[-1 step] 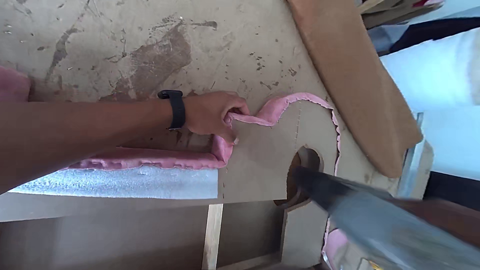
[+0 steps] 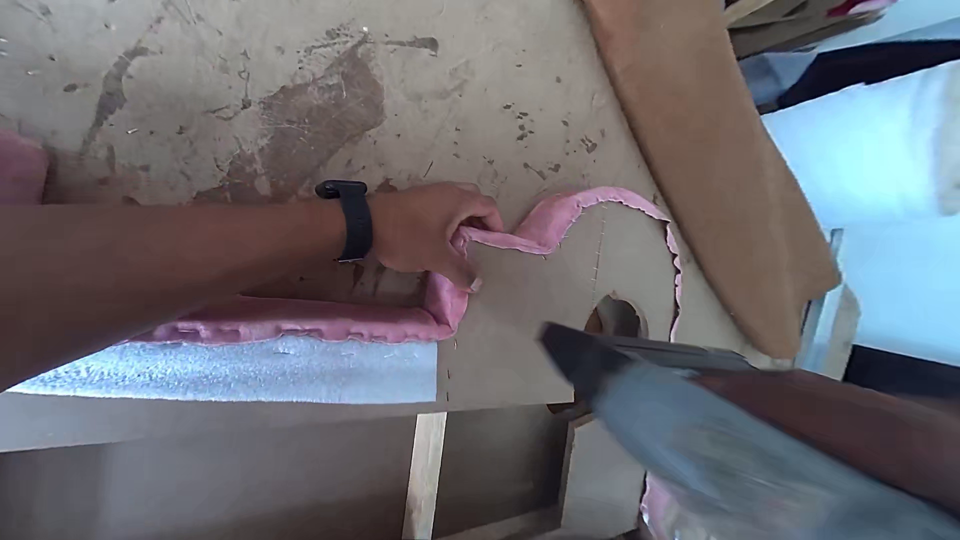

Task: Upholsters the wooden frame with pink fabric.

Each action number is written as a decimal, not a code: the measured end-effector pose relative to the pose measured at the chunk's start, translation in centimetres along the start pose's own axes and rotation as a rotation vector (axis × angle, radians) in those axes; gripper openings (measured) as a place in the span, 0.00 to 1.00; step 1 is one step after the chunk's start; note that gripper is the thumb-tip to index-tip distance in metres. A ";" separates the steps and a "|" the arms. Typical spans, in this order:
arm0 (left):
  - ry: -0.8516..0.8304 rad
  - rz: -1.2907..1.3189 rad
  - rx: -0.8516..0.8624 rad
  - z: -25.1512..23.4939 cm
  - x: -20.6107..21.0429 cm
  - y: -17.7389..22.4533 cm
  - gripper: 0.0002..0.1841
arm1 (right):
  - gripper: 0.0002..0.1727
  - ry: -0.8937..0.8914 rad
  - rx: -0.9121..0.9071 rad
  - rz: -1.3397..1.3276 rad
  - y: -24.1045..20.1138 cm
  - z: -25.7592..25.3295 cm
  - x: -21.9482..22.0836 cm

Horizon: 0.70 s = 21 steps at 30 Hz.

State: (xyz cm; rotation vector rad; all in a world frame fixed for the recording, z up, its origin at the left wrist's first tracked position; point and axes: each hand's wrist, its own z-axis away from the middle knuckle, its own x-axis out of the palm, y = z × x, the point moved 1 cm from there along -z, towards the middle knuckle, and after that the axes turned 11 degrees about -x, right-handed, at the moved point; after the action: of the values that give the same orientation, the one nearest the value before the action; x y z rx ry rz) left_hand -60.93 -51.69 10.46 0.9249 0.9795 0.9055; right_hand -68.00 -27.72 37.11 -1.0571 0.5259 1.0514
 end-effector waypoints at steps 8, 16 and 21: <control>0.028 -0.162 -0.007 0.0 -0.2 0.4 0.30 | 0.17 -0.167 -0.186 0.025 4.2 -7.5 4.0; 0.016 -0.183 -0.032 -0.5 -0.2 1.1 0.28 | 0.16 -0.259 -0.164 0.064 4.5 -8.3 3.1; 0.013 -0.182 -0.031 -0.7 -0.4 1.3 0.28 | 0.19 -0.213 -0.133 0.022 5.2 -7.7 3.0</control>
State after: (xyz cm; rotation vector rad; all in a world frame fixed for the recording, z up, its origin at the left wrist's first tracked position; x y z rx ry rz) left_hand -61.91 -51.45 11.57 0.7906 1.0399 0.7717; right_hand -70.35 -32.69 29.11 -1.0417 0.2996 1.2151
